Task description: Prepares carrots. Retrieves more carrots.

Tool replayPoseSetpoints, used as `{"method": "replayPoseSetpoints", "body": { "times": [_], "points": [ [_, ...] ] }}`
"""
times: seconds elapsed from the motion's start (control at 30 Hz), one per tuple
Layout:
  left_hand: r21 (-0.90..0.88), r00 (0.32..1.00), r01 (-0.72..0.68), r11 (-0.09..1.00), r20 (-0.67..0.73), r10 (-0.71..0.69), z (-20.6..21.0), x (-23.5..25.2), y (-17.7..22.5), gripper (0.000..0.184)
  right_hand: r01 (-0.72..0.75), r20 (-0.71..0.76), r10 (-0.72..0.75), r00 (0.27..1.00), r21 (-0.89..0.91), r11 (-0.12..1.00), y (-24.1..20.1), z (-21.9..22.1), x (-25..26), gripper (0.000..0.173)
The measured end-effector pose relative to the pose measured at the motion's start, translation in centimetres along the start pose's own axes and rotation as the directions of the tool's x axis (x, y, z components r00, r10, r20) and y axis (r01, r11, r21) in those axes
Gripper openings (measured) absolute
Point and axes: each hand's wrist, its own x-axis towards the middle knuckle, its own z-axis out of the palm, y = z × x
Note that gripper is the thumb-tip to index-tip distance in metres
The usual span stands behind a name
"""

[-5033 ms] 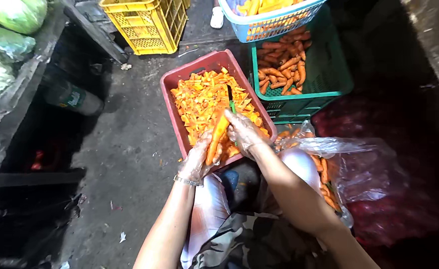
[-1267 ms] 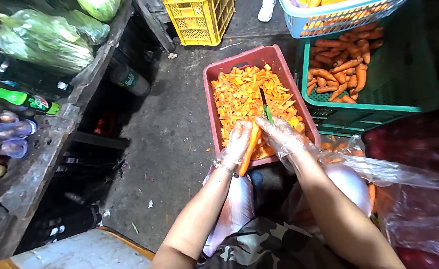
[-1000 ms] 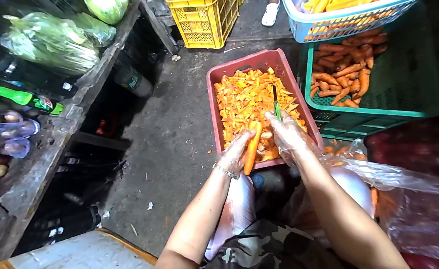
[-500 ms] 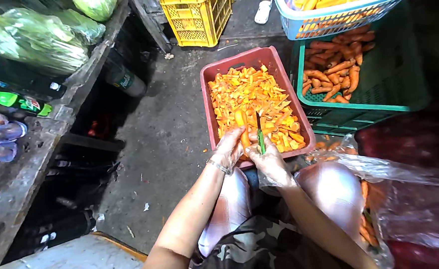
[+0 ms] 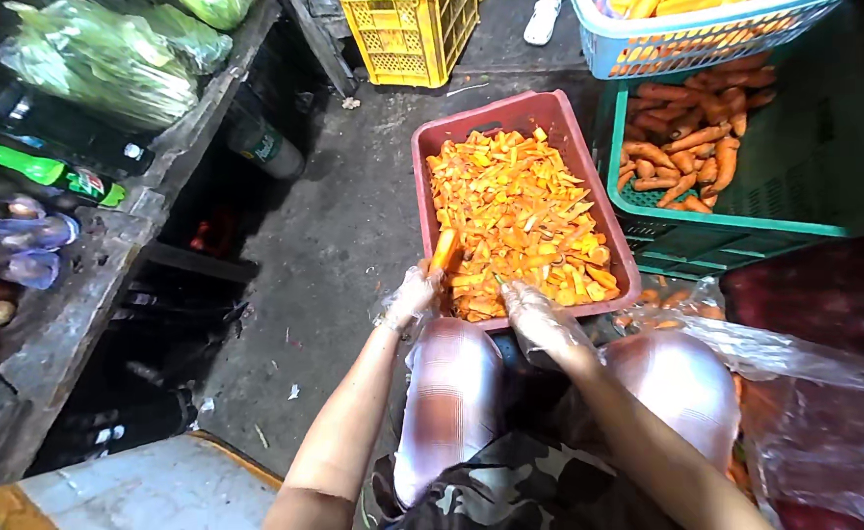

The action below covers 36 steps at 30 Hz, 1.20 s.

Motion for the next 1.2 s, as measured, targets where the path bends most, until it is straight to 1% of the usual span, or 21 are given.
{"method": "replayPoseSetpoints", "body": {
  "times": [0.1, 0.2, 0.27, 0.33, 0.43, 0.5, 0.63, 0.73, 0.83, 0.93, 0.97, 1.0, 1.03, 1.07, 1.1, 1.13, 1.17, 1.2],
  "points": [
    [0.005, 0.988, 0.015, 1.000, -0.156, -0.014, 0.2, 0.7, -2.9, 0.039, 0.071, 0.049, -0.066, 0.997, -0.108, 0.992, -2.9, 1.4, 1.6, 0.055],
    [0.033, 0.978, 0.023, 0.999, -0.208, -0.016, 0.6, 1.2, -4.2, 0.039, 0.120, 0.069, -0.114, 0.991, -0.092, 0.988, -5.1, 3.3, 3.6, 0.057],
    [0.073, 0.977, 0.021, 0.997, -0.213, -0.005, 0.8, 1.4, -4.3, 0.039, 0.133, 0.104, -0.123, 0.987, -0.091, 0.987, -6.0, 4.1, 4.6, 0.056],
    [0.124, 0.977, 0.048, 0.991, -0.211, -0.021, 0.8, 1.2, -3.6, 0.040, 0.127, 0.115, -0.114, 0.987, -0.112, 0.986, -6.2, 4.8, 5.2, 0.056],
    [0.202, 0.978, 0.113, 0.973, -0.195, -0.073, 0.9, 1.1, -2.9, 0.042, 0.111, 0.098, -0.098, 0.990, -0.145, 0.983, -5.2, 5.7, 6.0, 0.056],
    [0.228, 0.980, 0.116, 0.967, -0.185, -0.074, 1.0, 1.3, -3.2, 0.042, 0.101, 0.085, -0.090, 0.992, -0.144, 0.984, -5.1, 5.8, 6.2, 0.055],
    [0.173, 0.985, 0.080, 0.982, -0.168, -0.051, 0.9, 1.6, -4.2, 0.041, 0.109, 0.109, -0.090, 0.990, -0.180, 0.978, -5.1, 5.9, 6.8, 0.058],
    [0.134, 0.986, 0.029, 0.991, -0.167, -0.007, 1.0, 1.8, -5.2, 0.039, 0.094, 0.114, -0.068, 0.991, -0.239, 0.966, -4.7, 6.3, 7.7, 0.059],
    [0.130, 0.987, 0.000, 0.991, -0.158, 0.021, 1.1, 1.9, -5.7, 0.039, 0.034, 0.156, 0.007, 0.988, -0.258, 0.965, -4.6, 7.0, 8.5, 0.056],
    [0.137, 0.988, -0.011, 0.990, -0.151, 0.032, 0.9, 2.0, -5.8, 0.041, -0.007, 0.186, 0.052, 0.981, -0.235, 0.972, -5.3, 6.5, 8.4, 0.056],
    [0.150, 0.987, -0.011, 0.989, -0.155, 0.034, 0.9, 2.1, -5.9, 0.041, -0.001, 0.206, 0.042, 0.978, -0.195, 0.981, -5.3, 6.2, 8.5, 0.054],
    [0.154, 0.986, -0.013, 0.988, -0.163, 0.038, 0.7, 2.0, -6.1, 0.041, 0.009, 0.206, 0.011, 0.979, -0.097, 0.995, -4.9, 6.0, 8.7, 0.053],
    [0.135, 0.983, -0.029, 0.990, -0.174, 0.052, 0.4, 1.8, -6.0, 0.040, 0.024, 0.194, -0.023, 0.981, -0.005, 1.000, -4.6, 5.7, 8.7, 0.050],
    [0.066, 0.979, -0.075, 0.995, -0.184, 0.086, -0.1, 1.4, -5.8, 0.038, 0.035, 0.174, -0.045, 0.984, 0.063, 0.997, -4.5, 4.9, 8.3, 0.047],
    [-0.070, 0.971, -0.157, 0.985, -0.193, 0.141, -0.5, 0.9, -5.6, 0.036, 0.045, 0.125, -0.062, 0.990, 0.130, 0.990, -4.4, 4.1, 7.7, 0.046],
    [-0.255, 0.963, -0.239, 0.937, -0.187, 0.194, -0.7, 0.2, -5.2, 0.035, 0.056, 0.053, -0.068, 0.996, 0.211, 0.976, -4.0, 3.6, 6.9, 0.047],
    [-0.439, 0.955, -0.296, 0.848, -0.162, 0.249, -0.9, -0.5, -4.7, 0.036, 0.067, -0.020, -0.064, 0.998, 0.277, 0.958, -3.8, 3.1, 6.1, 0.048],
    [-0.568, 0.937, -0.341, 0.749, -0.140, 0.321, -1.0, -0.9, -4.3, 0.036, 0.072, -0.079, -0.048, 0.996, 0.330, 0.941, -3.8, 2.6, 5.3, 0.049]
  ]
}}
